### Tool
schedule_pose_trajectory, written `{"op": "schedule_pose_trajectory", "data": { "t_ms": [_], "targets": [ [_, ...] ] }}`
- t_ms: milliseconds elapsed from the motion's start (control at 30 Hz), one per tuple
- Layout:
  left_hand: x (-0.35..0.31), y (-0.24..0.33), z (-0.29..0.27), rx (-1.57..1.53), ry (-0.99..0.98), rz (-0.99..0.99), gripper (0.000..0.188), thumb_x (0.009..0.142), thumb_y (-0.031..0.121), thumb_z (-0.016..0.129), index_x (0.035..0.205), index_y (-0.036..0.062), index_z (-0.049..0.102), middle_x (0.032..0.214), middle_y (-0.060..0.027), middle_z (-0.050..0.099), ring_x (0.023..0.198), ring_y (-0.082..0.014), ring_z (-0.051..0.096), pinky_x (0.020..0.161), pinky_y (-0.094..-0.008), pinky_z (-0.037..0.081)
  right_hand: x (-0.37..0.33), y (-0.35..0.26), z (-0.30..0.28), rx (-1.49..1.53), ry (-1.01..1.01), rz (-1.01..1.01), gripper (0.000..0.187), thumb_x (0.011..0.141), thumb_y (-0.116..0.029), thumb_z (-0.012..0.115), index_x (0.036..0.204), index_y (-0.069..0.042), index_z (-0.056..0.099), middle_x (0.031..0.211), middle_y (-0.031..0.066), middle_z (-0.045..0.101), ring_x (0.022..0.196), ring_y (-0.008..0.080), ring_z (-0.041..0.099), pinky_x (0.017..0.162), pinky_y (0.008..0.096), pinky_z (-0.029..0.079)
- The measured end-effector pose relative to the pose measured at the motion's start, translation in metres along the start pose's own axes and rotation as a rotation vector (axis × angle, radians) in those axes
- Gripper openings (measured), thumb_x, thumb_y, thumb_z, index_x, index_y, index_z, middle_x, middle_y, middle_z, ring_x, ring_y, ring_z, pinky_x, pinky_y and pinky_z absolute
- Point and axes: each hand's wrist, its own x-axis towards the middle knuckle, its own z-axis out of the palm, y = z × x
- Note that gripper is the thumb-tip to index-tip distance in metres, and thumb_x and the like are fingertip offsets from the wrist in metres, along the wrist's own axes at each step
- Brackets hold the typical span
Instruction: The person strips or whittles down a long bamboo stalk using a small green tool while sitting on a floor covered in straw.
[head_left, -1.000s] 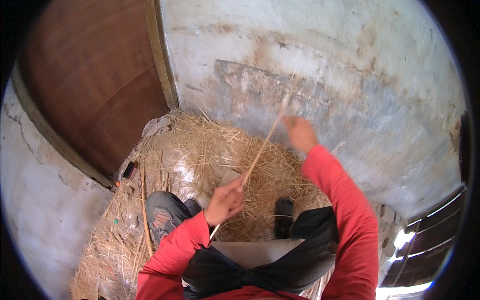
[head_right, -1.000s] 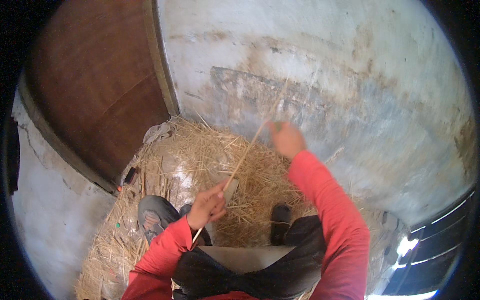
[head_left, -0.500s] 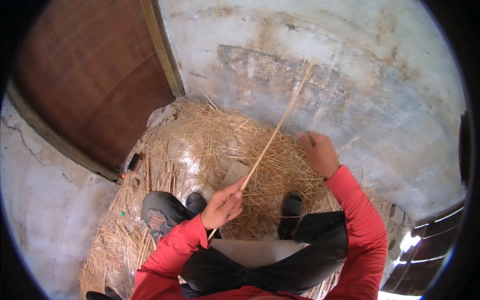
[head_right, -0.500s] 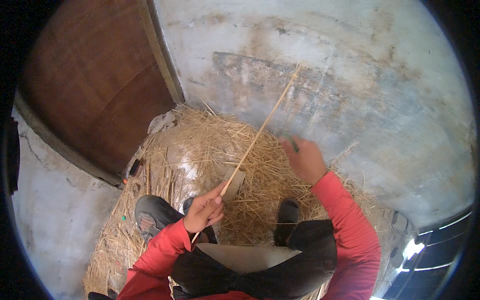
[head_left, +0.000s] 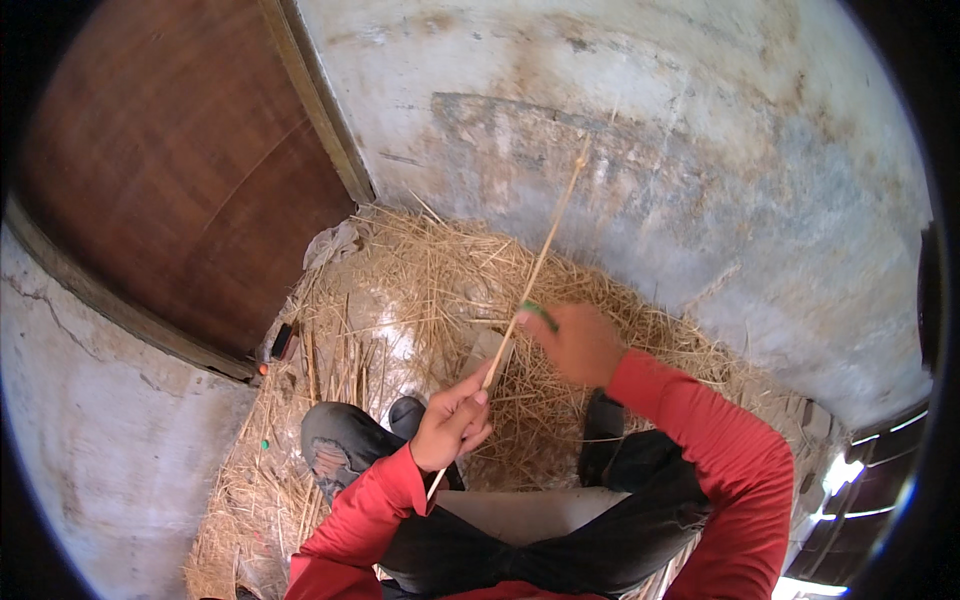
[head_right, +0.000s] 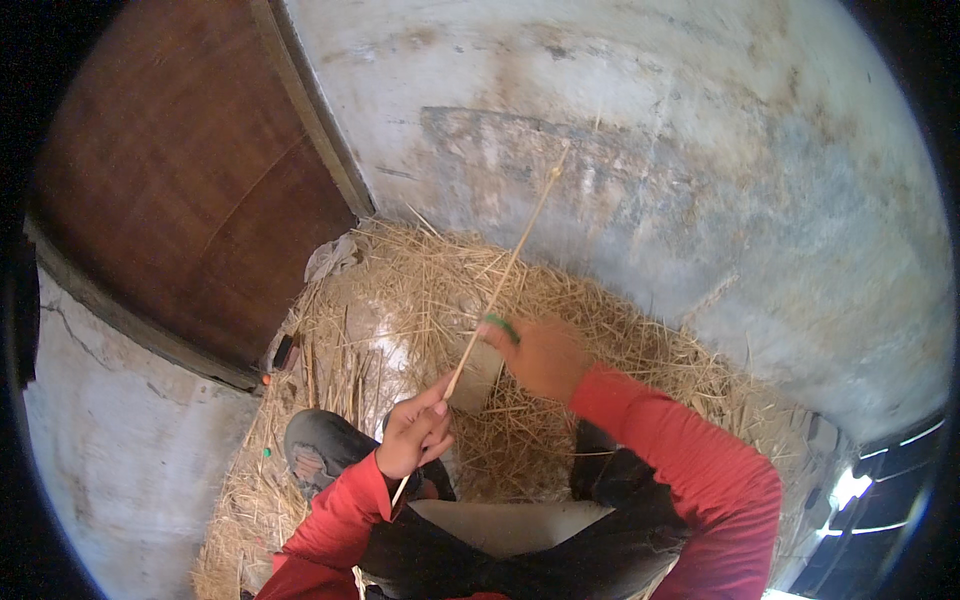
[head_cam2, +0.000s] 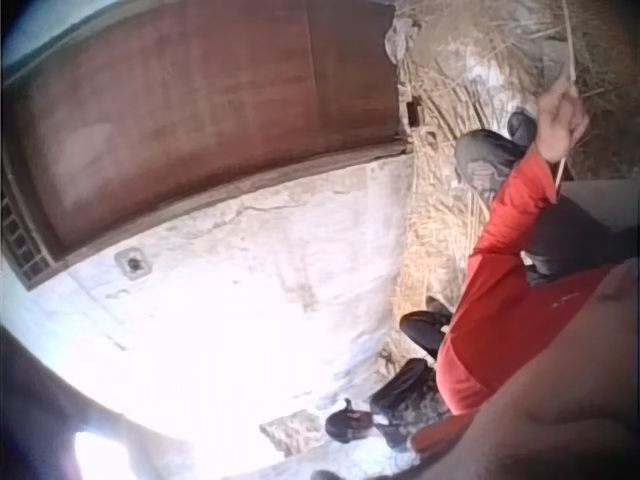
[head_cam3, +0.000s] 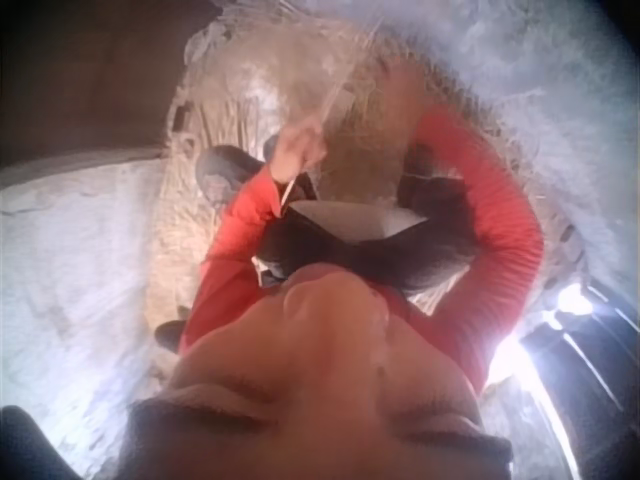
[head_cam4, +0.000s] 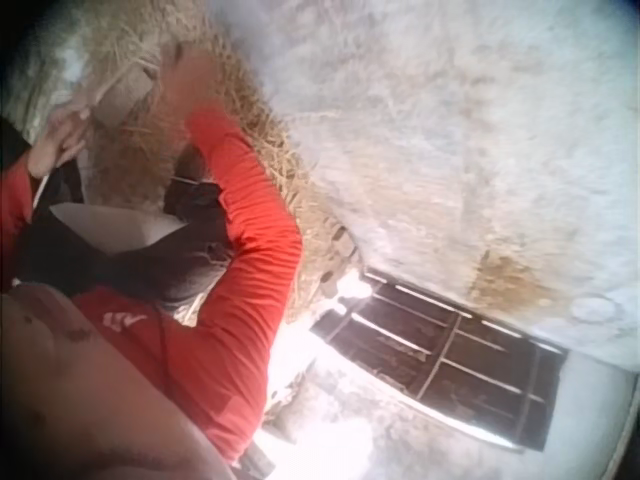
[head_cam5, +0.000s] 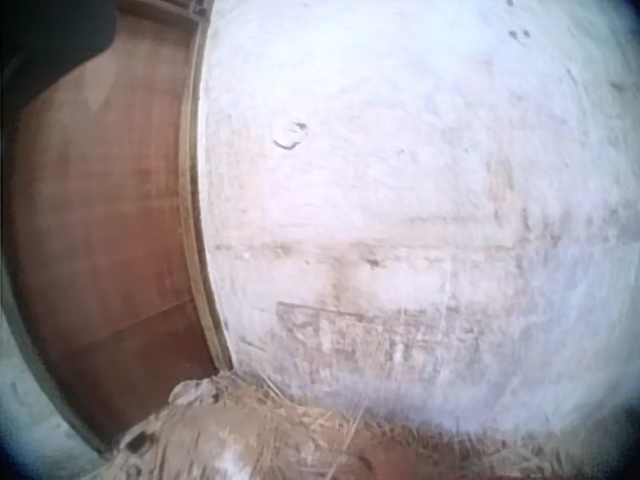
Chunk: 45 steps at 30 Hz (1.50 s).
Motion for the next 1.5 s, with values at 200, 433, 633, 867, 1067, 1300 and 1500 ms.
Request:
{"op": "schedule_pose_trajectory", "data": {
  "t_ms": [200, 433, 633, 867, 1067, 1300, 1500],
  "targets": [
    [-0.017, -0.003, -0.004, 0.032, -0.051, -0.062, 0.05, 0.109, 0.013, 0.039, 0.158, 0.0085, 0.027, 0.063, 0.0028, 0.031, 0.047, -0.0067, 0.024, 0.045, -0.0229, 0.029, 0.042, 0.056, -0.022, -0.113, 0.127, 0.127, 0.064, 0.102, -0.056, 0.042, 0.103, 0.002, 0.07, 0.075, 0.0243, 0.065, 0.07, 0.0417, 0.064, 0.071, 0.0495, 0.05],
    [-0.041, -0.001, -0.005, 0.208, -0.153, -0.101, 0.053, 0.108, 0.01, 0.041, 0.158, 0.0065, 0.025, 0.063, 0.0049, 0.032, 0.05, -0.0057, 0.031, 0.048, -0.0222, 0.031, 0.054, 0.129, -0.066, 0.036, 0.136, 0.462, 0.072, 0.101, -0.059, 0.038, 0.112, 0.005, 0.07, 0.106, 0.0289, 0.07, 0.11, 0.0432, 0.064, 0.097, 0.0487, 0.046],
    [-0.045, 0.001, -0.002, 0.202, -0.233, -0.139, 0.053, 0.108, 0.01, 0.042, 0.157, 0.0035, 0.025, 0.064, 0.0049, 0.034, 0.051, -0.0058, 0.03, 0.049, -0.0229, 0.029, 0.065, 0.216, -0.093, -0.047, 0.602, 0.539, 0.079, 0.097, -0.065, 0.042, 0.105, 0.007, 0.071, 0.108, 0.0352, 0.066, 0.107, 0.0474, 0.063, 0.096, 0.0496, 0.045],
    [-0.045, 0.003, -0.013, 0.202, -0.256, -0.031, 0.053, 0.109, 0.012, 0.041, 0.158, 0.0065, 0.024, 0.066, 0.0049, 0.036, 0.053, -0.0048, 0.034, 0.05, -0.0215, 0.034, 0.005, 0.26, -0.12, 0.188, 0.645, 0.599, 0.074, 0.095, -0.068, 0.045, 0.083, 0.002, 0.066, 0.069, 0.0229, 0.062, 0.069, 0.03, 0.062, 0.067, 0.0412, 0.048],
    [-0.033, -0.002, -0.002, 0.219, -0.229, -0.014, 0.055, 0.11, 0.018, 0.039, 0.159, 0.0062, 0.019, 0.065, 0.0029, 0.038, 0.052, -0.0057, 0.036, 0.049, -0.0215, 0.036, 0.001, 0.14, -0.104, 0.677, 0.534, 0.401, 0.054, 0.093, -0.058, 0.062, 0.101, -0.004, 0.064, 0.057, -0.0032, 0.044, 0.048, 0.0056, 0.041, 0.041, 0.0245, 0.029],
    [-0.014, -0.012, 0.021, 0.366, -0.245, 0.036, 0.057, 0.11, 0.02, 0.036, 0.161, 0.0102, 0.012, 0.064, 0.0017, 0.04, 0.051, -0.0066, 0.037, 0.05, -0.0214, 0.038, 0.007, 0.066, -0.043, 0.698, 0.023, 0.191, 0.034, 0.098, -0.039, 0.064, 0.097, -0.006, 0.07, 0.064, -0.0042, 0.048, 0.056, 0.0079, 0.043, 0.048, 0.0294, 0.033],
    [-0.006, -0.001, 0.021, 0.339, -0.216, 0.061, 0.063, 0.109, 0.02, 0.041, 0.161, 0.0117, 0.007, 0.073, -0.0028, 0.056, 0.059, -0.0076, 0.051, 0.053, -0.0211, 0.041, 0.024, 0.037, -0.016, 0.667, 0.054, 0.105, 0.03, 0.098, -0.036, 0.064, 0.096, -0.006, 0.069, 0.062, -0.0038, 0.049, 0.056, 0.01, 0.046, 0.053, 0.0332, 0.037]
  ]
}}
